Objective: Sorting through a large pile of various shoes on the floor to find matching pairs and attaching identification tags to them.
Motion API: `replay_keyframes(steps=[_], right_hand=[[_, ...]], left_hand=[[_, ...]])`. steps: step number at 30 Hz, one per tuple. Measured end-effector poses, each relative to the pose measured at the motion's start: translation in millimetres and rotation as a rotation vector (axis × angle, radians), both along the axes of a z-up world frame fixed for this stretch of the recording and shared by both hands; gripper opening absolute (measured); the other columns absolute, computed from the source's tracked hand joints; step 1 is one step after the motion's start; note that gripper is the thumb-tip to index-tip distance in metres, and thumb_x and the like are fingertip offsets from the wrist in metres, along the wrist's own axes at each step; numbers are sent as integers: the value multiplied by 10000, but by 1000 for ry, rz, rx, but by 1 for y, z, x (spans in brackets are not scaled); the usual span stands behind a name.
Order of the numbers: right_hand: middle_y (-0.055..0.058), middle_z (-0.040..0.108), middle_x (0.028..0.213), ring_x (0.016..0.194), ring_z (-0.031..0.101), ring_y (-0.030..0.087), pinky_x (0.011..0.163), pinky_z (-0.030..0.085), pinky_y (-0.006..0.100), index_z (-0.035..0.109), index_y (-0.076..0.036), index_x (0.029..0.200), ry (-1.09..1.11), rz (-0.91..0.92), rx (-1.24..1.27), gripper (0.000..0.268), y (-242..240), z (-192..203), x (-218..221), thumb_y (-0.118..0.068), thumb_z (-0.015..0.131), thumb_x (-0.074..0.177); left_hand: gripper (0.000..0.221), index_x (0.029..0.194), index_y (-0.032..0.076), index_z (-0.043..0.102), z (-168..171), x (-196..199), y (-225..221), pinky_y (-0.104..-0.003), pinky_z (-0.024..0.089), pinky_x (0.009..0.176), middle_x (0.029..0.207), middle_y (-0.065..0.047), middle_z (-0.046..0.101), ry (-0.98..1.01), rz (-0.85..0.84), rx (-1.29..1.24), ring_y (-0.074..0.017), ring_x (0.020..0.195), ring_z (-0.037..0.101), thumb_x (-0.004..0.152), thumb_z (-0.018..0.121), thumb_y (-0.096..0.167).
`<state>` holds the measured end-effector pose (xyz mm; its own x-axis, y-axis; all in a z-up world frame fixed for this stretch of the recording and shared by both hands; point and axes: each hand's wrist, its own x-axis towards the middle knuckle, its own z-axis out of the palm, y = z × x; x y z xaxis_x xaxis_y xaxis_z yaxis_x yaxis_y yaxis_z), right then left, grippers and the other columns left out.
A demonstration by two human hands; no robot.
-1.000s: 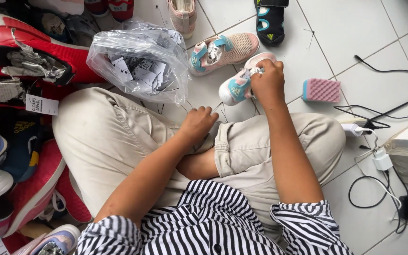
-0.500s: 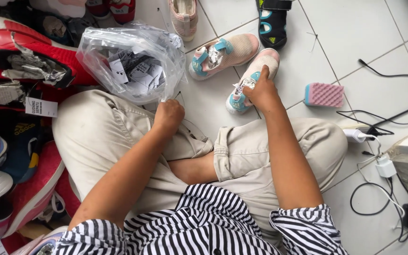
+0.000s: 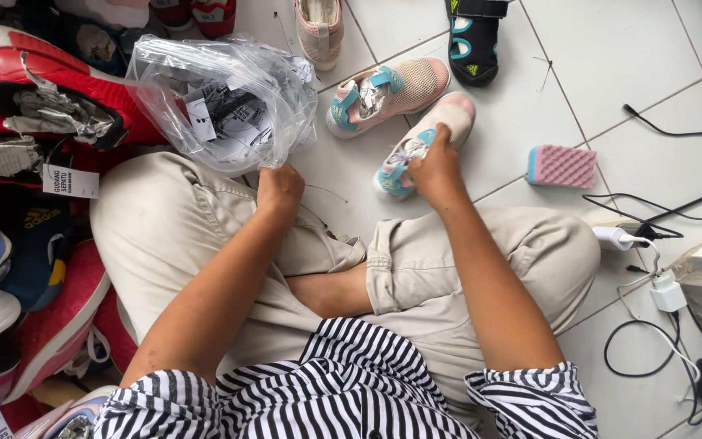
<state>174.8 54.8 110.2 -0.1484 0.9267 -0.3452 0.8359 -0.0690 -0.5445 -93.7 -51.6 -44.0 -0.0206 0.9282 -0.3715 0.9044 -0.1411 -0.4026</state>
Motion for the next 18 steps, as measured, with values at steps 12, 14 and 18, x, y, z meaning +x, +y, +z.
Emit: replay_keyframes(steps=[12, 14, 18], right_hand=[[405, 494, 1374, 1244, 589, 526, 948, 548, 588, 50, 36, 1581, -124, 119, -90, 1028, -9, 24, -13, -392, 736, 946], [414, 485, 1389, 1199, 612, 521, 784, 605, 494, 115, 51, 1575, -87, 104, -177, 1009, -16, 72, -23, -424, 735, 936], [393, 479, 1431, 1110, 648, 514, 632, 664, 439, 264, -5, 1590, 105, -13, -357, 846, -17, 94, -22, -361, 706, 963]], left_hand=[[167, 771, 139, 707, 167, 62, -5, -221, 573, 500, 718, -42, 708, -416, -237, 337, -133, 647, 726, 699, 807, 25], [231, 927, 55, 707, 201, 58, 31, -308, 610, 563, 888, -114, 689, -535, -171, 350, -222, 778, 734, 737, 788, -48], [521, 1186, 54, 714, 181, 42, 77, -426, 549, 864, 1295, -190, 627, -405, -143, 656, -382, 1191, 621, 693, 882, 25]])
